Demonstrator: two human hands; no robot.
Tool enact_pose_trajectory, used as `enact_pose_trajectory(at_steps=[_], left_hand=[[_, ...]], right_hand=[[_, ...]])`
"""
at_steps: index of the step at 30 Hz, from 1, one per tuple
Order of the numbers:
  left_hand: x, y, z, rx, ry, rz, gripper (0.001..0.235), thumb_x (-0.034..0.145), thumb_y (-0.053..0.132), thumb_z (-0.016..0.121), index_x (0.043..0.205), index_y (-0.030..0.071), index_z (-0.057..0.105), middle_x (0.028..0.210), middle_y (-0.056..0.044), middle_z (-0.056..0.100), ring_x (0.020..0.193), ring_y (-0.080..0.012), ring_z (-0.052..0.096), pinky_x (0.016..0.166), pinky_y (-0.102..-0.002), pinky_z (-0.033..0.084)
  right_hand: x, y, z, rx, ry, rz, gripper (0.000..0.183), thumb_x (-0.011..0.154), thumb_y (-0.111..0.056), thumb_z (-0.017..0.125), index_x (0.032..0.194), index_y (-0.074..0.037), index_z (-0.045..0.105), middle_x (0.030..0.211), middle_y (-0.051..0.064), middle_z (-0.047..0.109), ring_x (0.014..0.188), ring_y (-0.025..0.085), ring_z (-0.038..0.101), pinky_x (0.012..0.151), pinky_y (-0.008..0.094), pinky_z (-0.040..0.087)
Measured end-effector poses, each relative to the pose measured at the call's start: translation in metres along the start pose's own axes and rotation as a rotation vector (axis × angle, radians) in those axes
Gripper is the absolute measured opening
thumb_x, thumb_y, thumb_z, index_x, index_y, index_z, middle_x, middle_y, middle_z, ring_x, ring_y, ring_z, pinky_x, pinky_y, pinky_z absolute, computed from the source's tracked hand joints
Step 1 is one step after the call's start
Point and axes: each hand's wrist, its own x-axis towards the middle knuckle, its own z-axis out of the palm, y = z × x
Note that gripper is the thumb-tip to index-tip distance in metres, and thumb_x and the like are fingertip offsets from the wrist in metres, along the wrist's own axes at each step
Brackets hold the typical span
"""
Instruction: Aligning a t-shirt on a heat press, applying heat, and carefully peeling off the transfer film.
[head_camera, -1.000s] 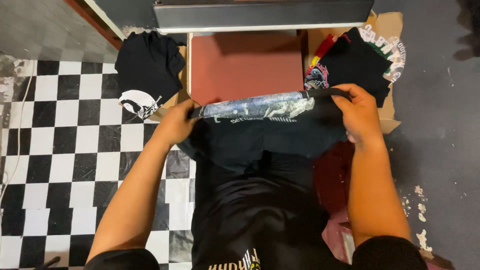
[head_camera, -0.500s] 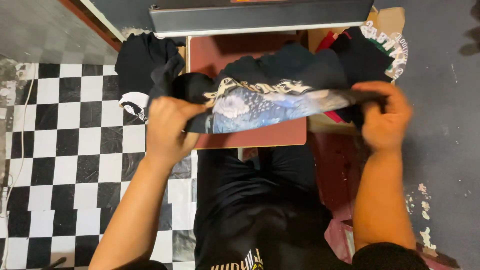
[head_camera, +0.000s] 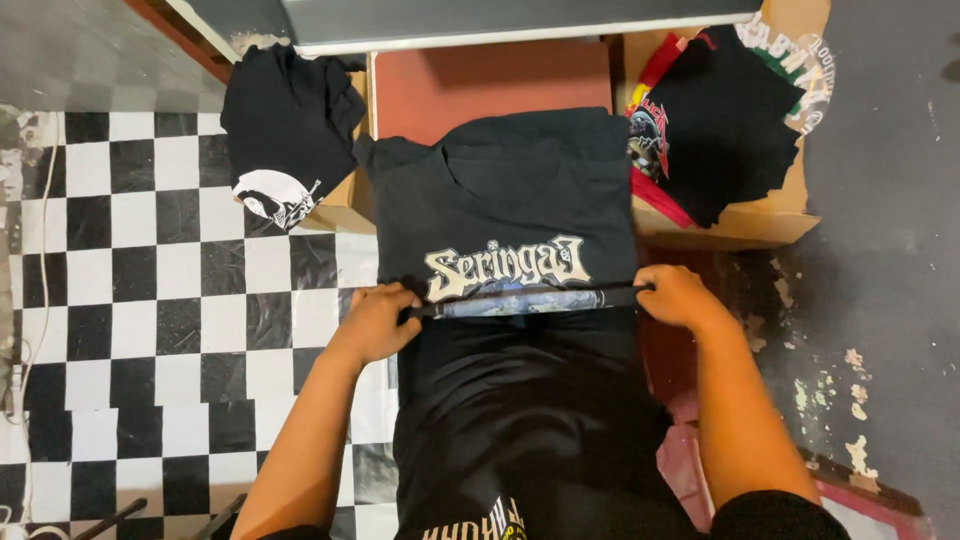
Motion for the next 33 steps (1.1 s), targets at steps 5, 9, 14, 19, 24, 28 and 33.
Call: enact_pose_trajectory(at_steps=[5,9,14,19,24,28,33], left_hand=[[0.01,0.018,-0.031,-0.12,-0.095,-0.007,0.038,0.079,0.039,0.079,0.112,0.019,0.075,0.116,-0.006,0.073,0.123,-0.0316,0.063,0.11,-0.053,0.037],[0.08,-0.008,-0.01,-0.281,0.409,0.066,0.03,0.093,0.031,0.076,0.119,0.015,0.07,0.11,-0.01,0.068,0.111,-0.0335,0.067,0.101,-0.046,0.049],[0.133,0.021,-0.035,-0.164,0.508,-0.196,0.055,0.098,0.029,0.069,0.148,0.019,0.049,0.142,-0.009,0.053,0.138,-0.0338,0.046,0.113,-0.051,0.04],[0.16,-0.006,-0.01,0.058,0.445,-0.331,0.056,0.099,0.044,0.065,0.149,0.024,0.047,0.129,-0.004,0.057,0.131,-0.0289,0.047,0.115,-0.056,0.031],[0.103,-0.008,-0.039,-0.219,0.274,-0.073,0.038,0.1,0.047,0.056,0.119,0.014,0.061,0.108,-0.019,0.069,0.115,-0.0416,0.063,0.103,-0.055,0.046],[0.042,0.009,-0.081,-0.335,-0.023,-0.101,0.042,0.09,0.046,0.069,0.113,0.011,0.068,0.11,-0.025,0.073,0.115,-0.0446,0.066,0.099,-0.053,0.05],[0.062,0.012,-0.104,-0.176,-0.128,0.122,0.03,0.09,0.028,0.071,0.101,0.001,0.075,0.106,-0.029,0.073,0.111,-0.0511,0.065,0.097,-0.059,0.05]], right_hand=[[-0.008,-0.068,-0.041,-0.09,-0.219,-0.128,0.035,0.082,-0.018,0.067,0.115,-0.012,0.077,0.121,0.018,0.076,0.12,0.04,0.068,0.106,0.054,0.05],[0.044,-0.113,-0.034,0.126,0.287,-0.313,0.032,0.09,-0.016,0.07,0.122,-0.014,0.072,0.111,0.015,0.071,0.108,0.031,0.072,0.093,0.045,0.057],[0.095,-0.142,-0.029,0.045,0.517,-0.193,0.059,0.093,-0.016,0.068,0.148,-0.018,0.047,0.14,0.015,0.05,0.129,0.04,0.05,0.109,0.059,0.039],[0.118,-0.118,-0.01,-0.109,0.538,-0.137,0.049,0.092,-0.026,0.07,0.138,-0.02,0.056,0.118,0.008,0.056,0.116,0.034,0.052,0.095,0.057,0.037],[0.096,-0.086,-0.03,-0.066,0.259,-0.136,0.035,0.095,-0.051,0.059,0.116,-0.024,0.062,0.104,0.009,0.064,0.11,0.028,0.059,0.099,0.045,0.032],[0.026,-0.089,-0.074,0.131,-0.076,-0.248,0.041,0.086,-0.029,0.076,0.115,0.0,0.069,0.098,0.03,0.07,0.1,0.041,0.067,0.09,0.05,0.048],[0.03,-0.1,-0.11,0.023,-0.393,-0.362,0.029,0.092,-0.025,0.074,0.112,-0.004,0.076,0.093,0.017,0.078,0.09,0.028,0.069,0.085,0.044,0.055]])
